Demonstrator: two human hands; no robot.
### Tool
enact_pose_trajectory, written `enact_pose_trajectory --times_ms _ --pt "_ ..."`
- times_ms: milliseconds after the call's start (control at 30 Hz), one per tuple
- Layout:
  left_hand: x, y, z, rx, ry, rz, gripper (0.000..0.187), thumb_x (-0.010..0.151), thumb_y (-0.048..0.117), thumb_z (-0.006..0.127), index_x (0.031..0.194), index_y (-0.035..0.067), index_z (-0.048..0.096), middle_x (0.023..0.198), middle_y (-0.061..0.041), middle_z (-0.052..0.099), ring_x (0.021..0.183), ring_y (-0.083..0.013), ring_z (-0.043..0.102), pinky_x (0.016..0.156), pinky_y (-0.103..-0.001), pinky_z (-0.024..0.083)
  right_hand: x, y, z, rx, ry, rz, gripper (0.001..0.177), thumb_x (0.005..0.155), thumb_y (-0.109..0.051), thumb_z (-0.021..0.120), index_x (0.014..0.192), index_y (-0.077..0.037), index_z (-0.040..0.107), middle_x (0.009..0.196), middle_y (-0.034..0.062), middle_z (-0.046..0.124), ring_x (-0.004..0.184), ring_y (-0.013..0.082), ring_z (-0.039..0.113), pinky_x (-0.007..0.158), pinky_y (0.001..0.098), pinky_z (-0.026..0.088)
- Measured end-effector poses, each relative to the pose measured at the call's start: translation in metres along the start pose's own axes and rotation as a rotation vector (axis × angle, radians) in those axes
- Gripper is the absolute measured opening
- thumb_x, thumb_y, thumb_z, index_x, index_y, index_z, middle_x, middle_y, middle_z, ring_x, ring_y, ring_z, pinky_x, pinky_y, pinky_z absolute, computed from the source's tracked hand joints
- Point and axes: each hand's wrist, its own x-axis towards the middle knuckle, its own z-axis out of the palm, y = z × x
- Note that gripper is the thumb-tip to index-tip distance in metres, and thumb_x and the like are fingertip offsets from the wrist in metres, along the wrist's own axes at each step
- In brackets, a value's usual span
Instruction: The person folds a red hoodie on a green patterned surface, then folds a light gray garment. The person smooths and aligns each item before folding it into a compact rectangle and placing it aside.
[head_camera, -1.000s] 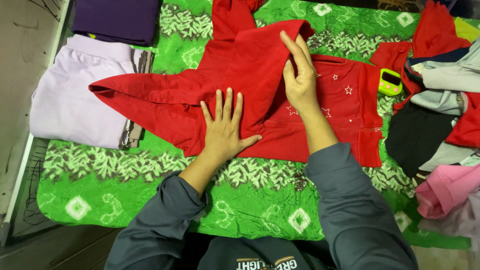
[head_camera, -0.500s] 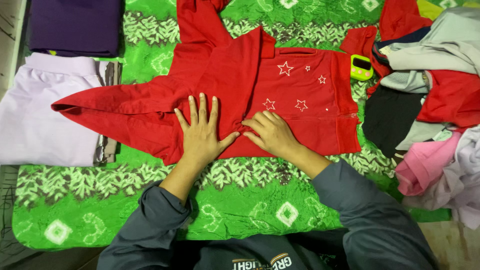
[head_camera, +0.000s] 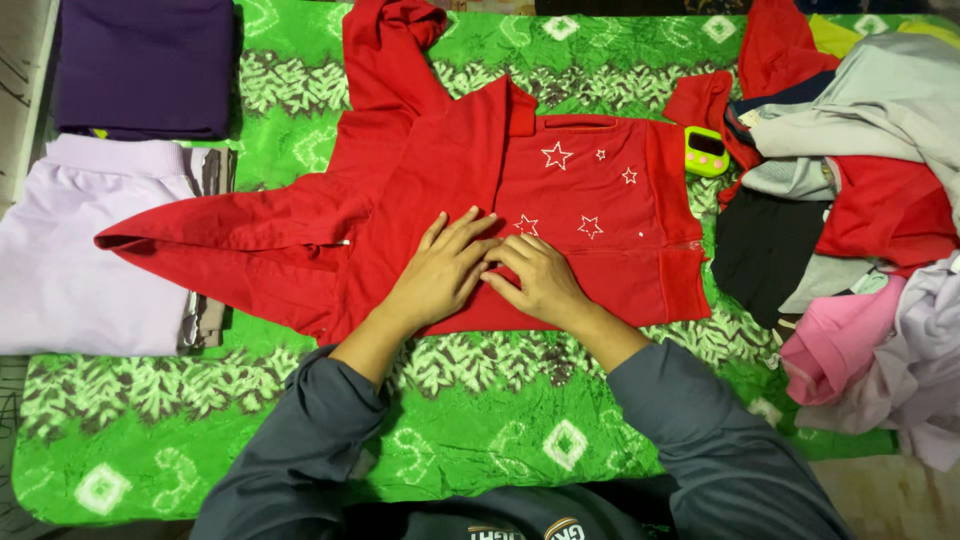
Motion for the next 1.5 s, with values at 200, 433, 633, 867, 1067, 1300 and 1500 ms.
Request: enact_pose_trajectory --times_ms 200,433,633,867,1067,1300,1500 --pt "-0.002 -0.011 0.000 -0.051 -0.009 0.003 0.024 0.093 0.015 0.060 0.115 0.007 0.063 0.155 -0.014 0.049 0.154 -0.0376 0.035 0.127 -0.059 0.024 0.000 0.000 -0.004 0.103 -0.007 0.064 0.023 0.090 -0.012 0.072 0.109 -0.007 0.061 0.090 0.0073 0.065 0.085 0.0264 0.066 0.078 0.0397 0.052" --pt "-0.001 -0.003 -0.007 -0.071 -0.019 0.040 0.029 0.086 0.028 0.073 0.101 0.005 0.065 0.146 -0.018 0.052 0.146 -0.0404 0.037 0.119 -0.061 0.024 -0.003 0.002 -0.006 0.184 -0.019 0.078 0.028 0.085 -0.004 0.066 0.112 -0.006 0.058 0.095 0.0092 0.067 0.087 0.0254 0.068 0.077 0.0386 0.055" --pt "0.000 -0.005 -0.004 -0.036 -0.029 0.020 0.026 0.086 0.024 0.074 0.101 0.005 0.064 0.145 -0.015 0.055 0.146 -0.0367 0.041 0.122 -0.060 0.025 -0.002 0.000 -0.006 0.139 -0.028 0.058 0.030 0.085 -0.006 0.068 0.113 -0.008 0.059 0.097 0.0086 0.068 0.089 0.0267 0.069 0.080 0.0406 0.054" --pt "0.000 -0.008 -0.001 -0.045 -0.013 -0.002 0.025 0.087 0.026 0.075 0.094 0.005 0.062 0.142 -0.014 0.057 0.145 -0.0362 0.043 0.122 -0.058 0.027 0.000 0.000 -0.004 0.069 -0.023 0.070 0.032 0.086 -0.010 0.071 0.115 -0.009 0.059 0.098 0.0088 0.068 0.091 0.0281 0.069 0.079 0.0424 0.054" --pt "-0.002 -0.012 0.004 -0.025 0.018 0.024 0.021 0.093 0.024 0.071 0.100 0.005 0.063 0.143 -0.015 0.057 0.144 -0.0365 0.044 0.122 -0.058 0.027 -0.001 -0.001 -0.003 0.018 -0.025 0.075 0.031 0.086 -0.011 0.073 0.114 -0.009 0.061 0.096 0.0079 0.068 0.089 0.0272 0.069 0.077 0.0421 0.054" --pt "-0.001 -0.012 0.003 -0.024 -0.003 0.012 0.020 0.088 0.022 0.073 0.092 0.005 0.061 0.143 -0.014 0.058 0.145 -0.0360 0.043 0.122 -0.058 0.027 0.001 -0.003 -0.007 0.033 -0.019 0.036 0.032 0.085 -0.009 0.072 0.115 -0.009 0.060 0.101 0.0077 0.069 0.090 0.0266 0.069 0.080 0.0411 0.055" --pt "0.000 -0.011 0.002 -0.038 0.000 0.027 0.022 0.082 0.018 0.073 0.095 0.005 0.061 0.141 -0.015 0.057 0.143 -0.0360 0.043 0.122 -0.059 0.025 0.001 -0.004 -0.007 0.059 -0.020 0.044 0.033 0.086 -0.008 0.071 0.116 -0.009 0.060 0.104 0.0073 0.070 0.090 0.0254 0.070 0.080 0.0405 0.056"
